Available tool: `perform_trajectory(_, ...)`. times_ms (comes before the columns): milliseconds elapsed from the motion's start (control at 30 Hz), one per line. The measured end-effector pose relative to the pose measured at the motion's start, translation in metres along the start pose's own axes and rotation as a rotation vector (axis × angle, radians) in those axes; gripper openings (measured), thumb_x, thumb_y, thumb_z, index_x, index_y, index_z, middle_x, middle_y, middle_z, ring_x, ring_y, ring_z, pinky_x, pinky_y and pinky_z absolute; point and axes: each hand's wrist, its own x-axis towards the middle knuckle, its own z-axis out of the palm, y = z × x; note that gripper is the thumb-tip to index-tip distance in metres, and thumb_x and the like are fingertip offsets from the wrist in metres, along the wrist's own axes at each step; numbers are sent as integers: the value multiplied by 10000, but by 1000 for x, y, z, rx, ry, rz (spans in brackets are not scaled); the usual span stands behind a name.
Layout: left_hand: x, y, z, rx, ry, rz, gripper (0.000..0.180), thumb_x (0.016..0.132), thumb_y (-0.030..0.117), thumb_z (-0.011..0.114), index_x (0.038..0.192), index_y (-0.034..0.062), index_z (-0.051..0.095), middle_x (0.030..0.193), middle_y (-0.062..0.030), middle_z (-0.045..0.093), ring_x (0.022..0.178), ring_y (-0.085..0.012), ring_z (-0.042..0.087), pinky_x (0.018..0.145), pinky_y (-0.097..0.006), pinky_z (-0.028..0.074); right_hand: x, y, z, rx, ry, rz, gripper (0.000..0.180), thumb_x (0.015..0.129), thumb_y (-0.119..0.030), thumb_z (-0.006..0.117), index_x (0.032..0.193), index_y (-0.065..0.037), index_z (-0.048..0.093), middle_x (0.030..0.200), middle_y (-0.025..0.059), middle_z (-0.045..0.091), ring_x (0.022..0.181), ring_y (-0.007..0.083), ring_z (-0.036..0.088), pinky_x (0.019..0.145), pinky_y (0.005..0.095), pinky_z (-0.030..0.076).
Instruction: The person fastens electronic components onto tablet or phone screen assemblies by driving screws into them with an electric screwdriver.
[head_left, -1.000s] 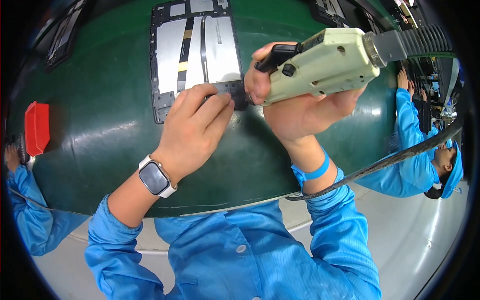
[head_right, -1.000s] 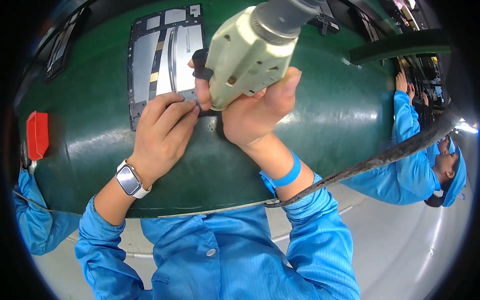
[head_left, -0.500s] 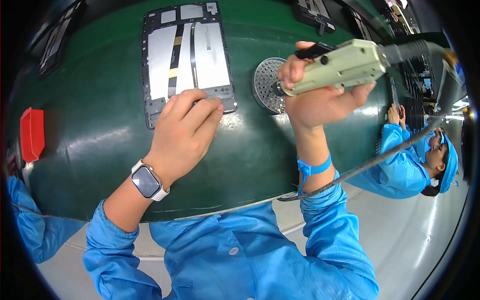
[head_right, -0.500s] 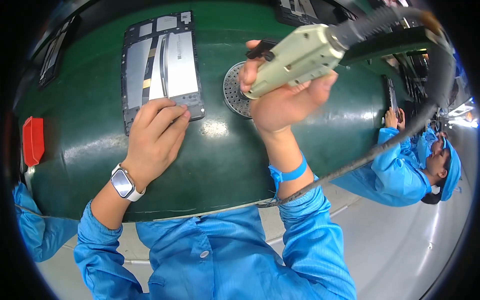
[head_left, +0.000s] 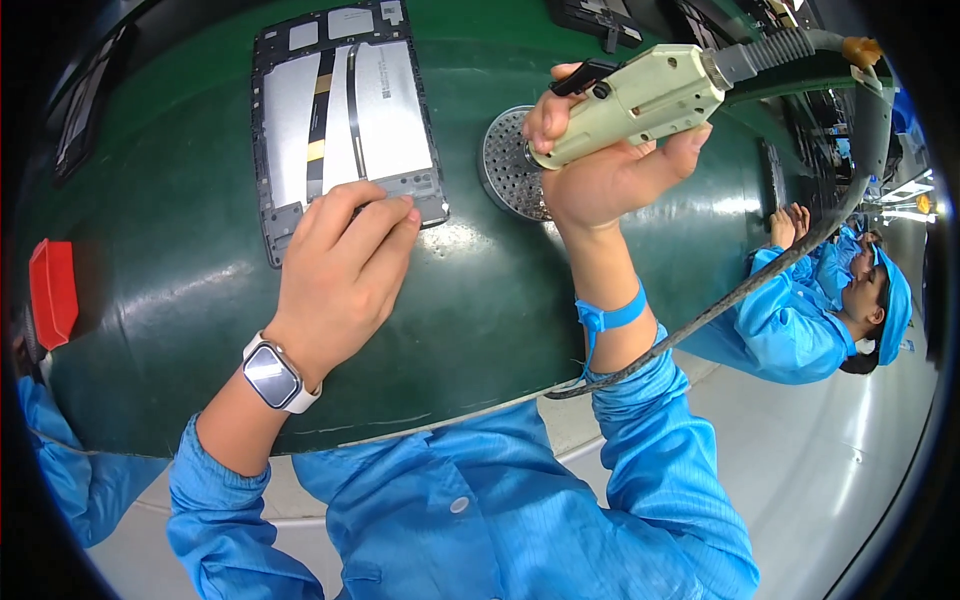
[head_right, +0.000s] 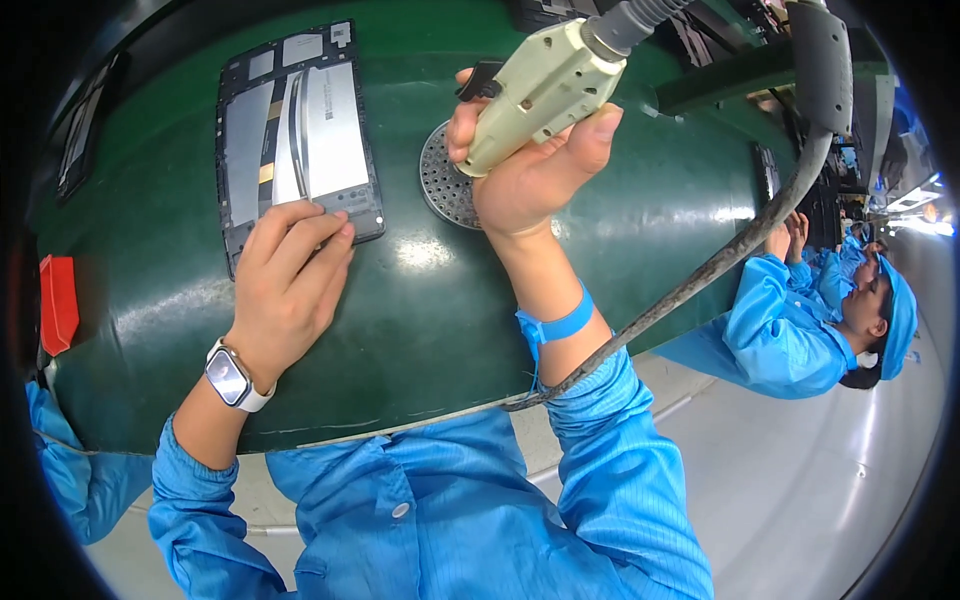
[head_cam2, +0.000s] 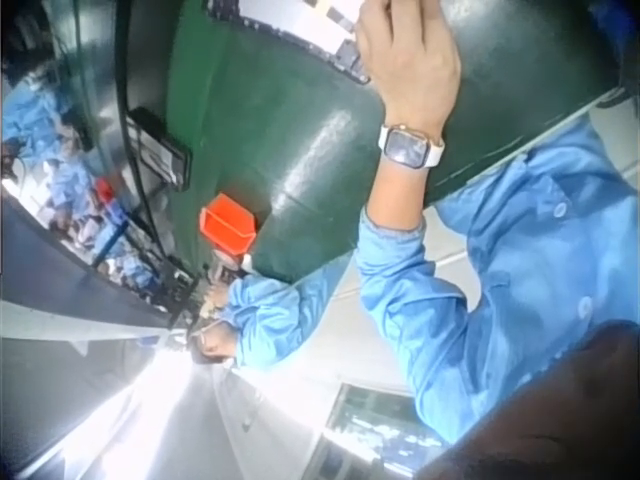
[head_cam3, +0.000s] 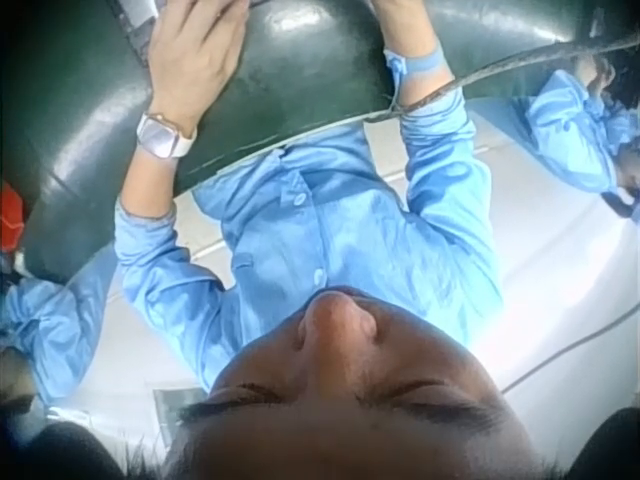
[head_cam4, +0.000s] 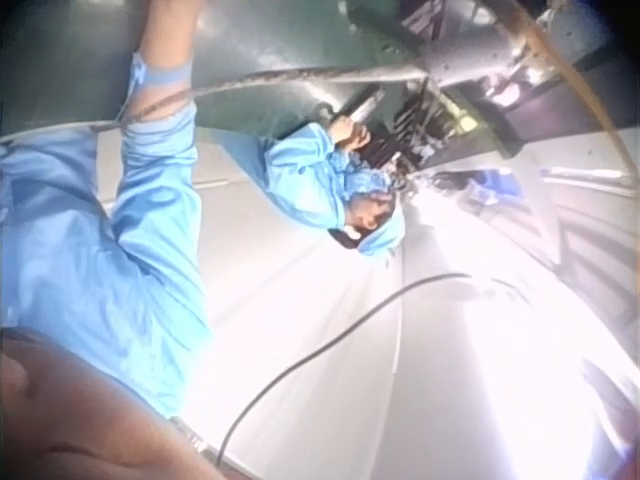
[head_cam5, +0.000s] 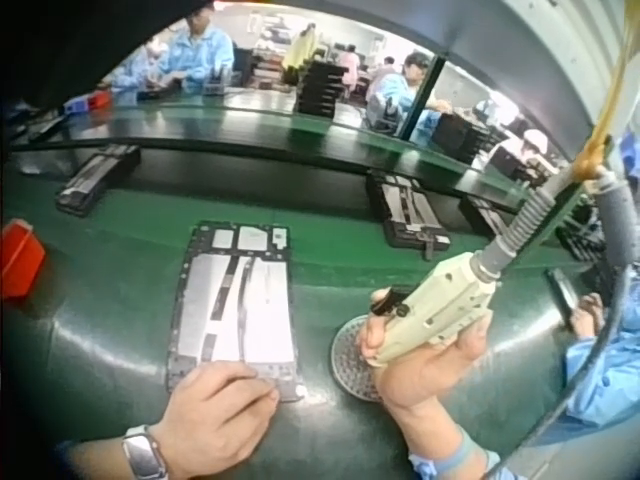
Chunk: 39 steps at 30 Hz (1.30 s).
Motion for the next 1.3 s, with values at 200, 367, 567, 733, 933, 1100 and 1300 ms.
perform_trajectory(200,-3,2,-4,-8,10,13,305,661,-33,748,958,-29,682,1009,-97,636,949,-296,602,758,-395,517,-4,-4,2,0,18,-2,1101,758,-928,156,980,55,600,580,113,539,500,212,464,507,320,379)
perform_trajectory(367,-2,3,-8,6,11,15,313,663,-18,761,966,-27,681,1021,-100,638,959,-299,606,765,-402,518,-6,-2,4,13,-13,-9,1118,746,-939,169,998,61,601,592,118,540,517,220,469,519,335,382)
perform_trajectory(567,-14,-9,-36,4,18,-46,329,686,126,796,965,1,677,1039,-80,637,1011,-280,600,817,-396,515,-15,-26,9,256,-279,-76,1144,742,-937,151,1038,67,614,676,129,560,582,222,463,606,353,382)
perform_trajectory(733,-22,-17,-36,-28,10,-111,395,627,102,835,975,-4,681,1080,-98,651,1008,-313,616,818,-412,529,-43,-27,53,426,-402,120,1148,738,-937,140,1141,48,570,783,140,574,658,232,463,663,343,369)
perform_trajectory(933,-23,-18,-33,-23,33,-118,378,627,97,821,964,-1,679,1067,-91,646,995,-309,615,804,-413,523,-54,-10,69,262,-287,260,1190,710,-949,124,1174,81,500,719,129,556,652,235,465,641,342,381)
perform_trajectory(1100,-24,-18,-34,-3,31,-113,366,628,92,813,951,-7,675,1070,-92,641,987,-303,613,794,-410,518,-55,-10,72,309,-325,256,1165,719,-942,137,1153,65,533,718,112,557,645,225,467,614,343,379)
perform_trajectory(1300,-20,-15,-35,-3,32,-120,360,626,83,808,946,-15,675,1074,-92,636,1032,-317,596,831,-420,516,-56,-10,74,286,-349,231,1167,710,-946,194,1148,74,552,710,127,560,626,229,473,587,342,383)
